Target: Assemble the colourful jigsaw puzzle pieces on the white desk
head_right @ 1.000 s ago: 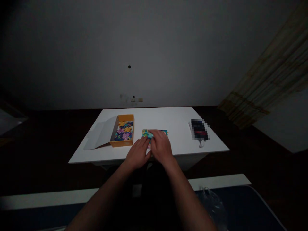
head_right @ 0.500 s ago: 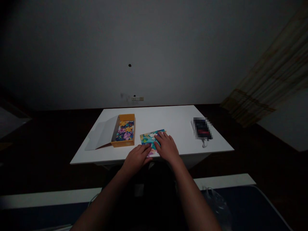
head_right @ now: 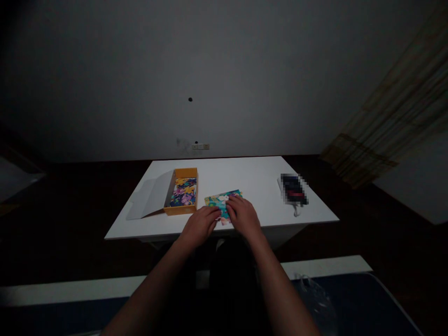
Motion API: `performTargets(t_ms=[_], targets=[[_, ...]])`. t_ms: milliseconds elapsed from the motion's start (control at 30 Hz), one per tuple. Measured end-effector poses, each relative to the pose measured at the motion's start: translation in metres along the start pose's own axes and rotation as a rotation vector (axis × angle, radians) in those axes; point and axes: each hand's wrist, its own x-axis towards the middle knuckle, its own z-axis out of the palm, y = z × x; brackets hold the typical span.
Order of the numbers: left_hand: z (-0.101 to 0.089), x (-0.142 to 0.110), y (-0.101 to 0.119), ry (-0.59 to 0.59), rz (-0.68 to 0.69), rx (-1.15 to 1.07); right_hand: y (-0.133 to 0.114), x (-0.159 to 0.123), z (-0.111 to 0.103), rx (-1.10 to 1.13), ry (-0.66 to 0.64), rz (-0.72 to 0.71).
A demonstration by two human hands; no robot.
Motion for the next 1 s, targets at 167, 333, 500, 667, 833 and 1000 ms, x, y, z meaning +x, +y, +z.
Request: performTargets(t_ms=[167, 333, 500, 667, 833, 1000], targets=[[0.005, 0.000, 0.001, 0.017, -0.053, -0.026, -0.017, -0.039, -0.003, -0.011, 0.074, -0.105], [0.001, -0.004, 0.001, 0.014, -0.048, -0.073, -0.024, -0.067, -0.001, -0.034, 0.017, -0.115], [0.001, -0.009, -0.003, 0.058, -0.021, -0.128, -0.013, -0.068, 0.000, 0.054, 0.095, -0.204], [0.004, -0.011, -0.008, 0.071, -0.002, -0.171, 0.000, -0.070, -0.001, 0.119, 0.112, -0.297], [0.003, -0.010, -0.007, 0.063, -0.009, -0.163, 0.007, -0.068, -0.004, 0.142, 0.066, -0.300], [-0.001, -0.010, -0.004, 0.030, 0.031, -0.088, 0.004, -0.068, -0.004, 0.145, 0.085, -0.280]])
